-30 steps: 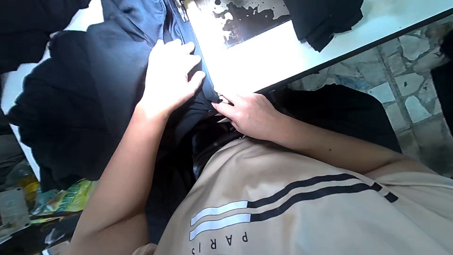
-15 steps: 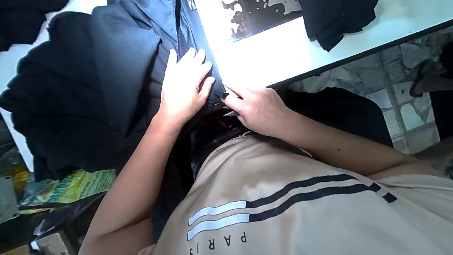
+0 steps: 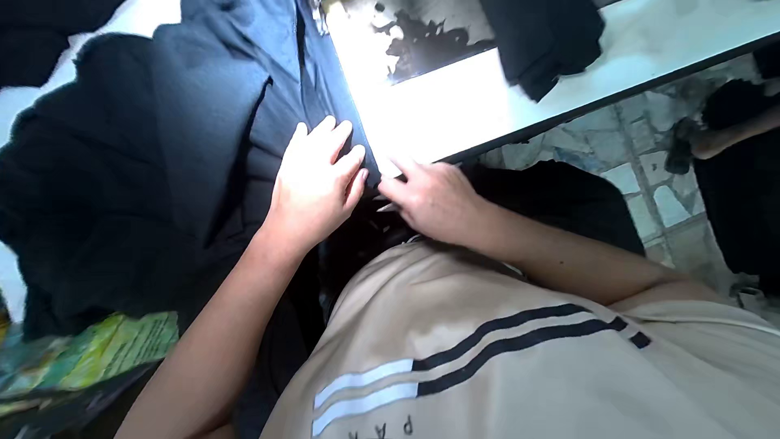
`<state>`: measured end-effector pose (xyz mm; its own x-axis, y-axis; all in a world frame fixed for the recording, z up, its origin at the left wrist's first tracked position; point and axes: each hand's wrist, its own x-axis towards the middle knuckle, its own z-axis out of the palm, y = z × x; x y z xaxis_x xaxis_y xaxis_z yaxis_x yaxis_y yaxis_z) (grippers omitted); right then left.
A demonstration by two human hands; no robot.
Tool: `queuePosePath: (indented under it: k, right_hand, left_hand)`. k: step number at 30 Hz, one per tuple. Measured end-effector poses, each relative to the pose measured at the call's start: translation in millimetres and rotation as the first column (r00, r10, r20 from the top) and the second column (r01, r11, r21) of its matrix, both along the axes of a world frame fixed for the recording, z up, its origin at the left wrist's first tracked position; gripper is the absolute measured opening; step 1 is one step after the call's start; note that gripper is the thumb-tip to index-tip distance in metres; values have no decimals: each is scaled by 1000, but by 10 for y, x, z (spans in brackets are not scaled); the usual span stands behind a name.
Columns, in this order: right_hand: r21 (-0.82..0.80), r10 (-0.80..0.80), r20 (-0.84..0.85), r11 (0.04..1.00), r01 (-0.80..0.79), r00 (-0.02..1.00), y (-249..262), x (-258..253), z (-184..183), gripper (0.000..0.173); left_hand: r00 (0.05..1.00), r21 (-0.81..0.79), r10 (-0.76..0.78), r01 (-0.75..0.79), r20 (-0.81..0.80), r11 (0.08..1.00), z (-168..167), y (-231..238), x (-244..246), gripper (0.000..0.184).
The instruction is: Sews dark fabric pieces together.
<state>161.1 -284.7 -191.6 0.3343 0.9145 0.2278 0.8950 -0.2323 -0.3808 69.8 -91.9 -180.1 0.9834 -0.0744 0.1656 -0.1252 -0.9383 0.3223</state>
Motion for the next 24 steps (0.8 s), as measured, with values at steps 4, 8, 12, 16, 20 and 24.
queuePosePath:
  k: [4, 8, 12, 16, 20, 24]
  right_hand:
    - [48, -49, 39, 998, 47, 998, 13, -32, 6, 9]
    - [44, -11, 22, 999, 10, 1000, 16, -31, 41, 15]
    - [136, 105, 153, 983, -126, 983, 34, 33, -30, 17]
    - [146, 167, -185, 979, -141, 968, 64, 137, 108, 12]
    - [64, 110, -388, 994, -92, 915, 93, 221, 369, 20]
    - [-18, 117, -265, 992, -126, 957, 104, 199, 293, 28]
  left_hand:
    - [994, -56, 36, -30, 107, 998, -147, -11, -42, 42]
    - [989, 36, 0, -5, 149, 999, -210, -7, -26, 47]
    - [977, 64, -80, 68, 200, 996, -186, 58, 47, 44]
    - [982, 17, -68, 66, 178, 998, -125, 34, 118, 43]
    - [984, 13, -26, 24, 176, 1000, -46, -48, 223, 20]
    - [990, -239, 135, -119, 51, 964, 69, 0, 159, 24]
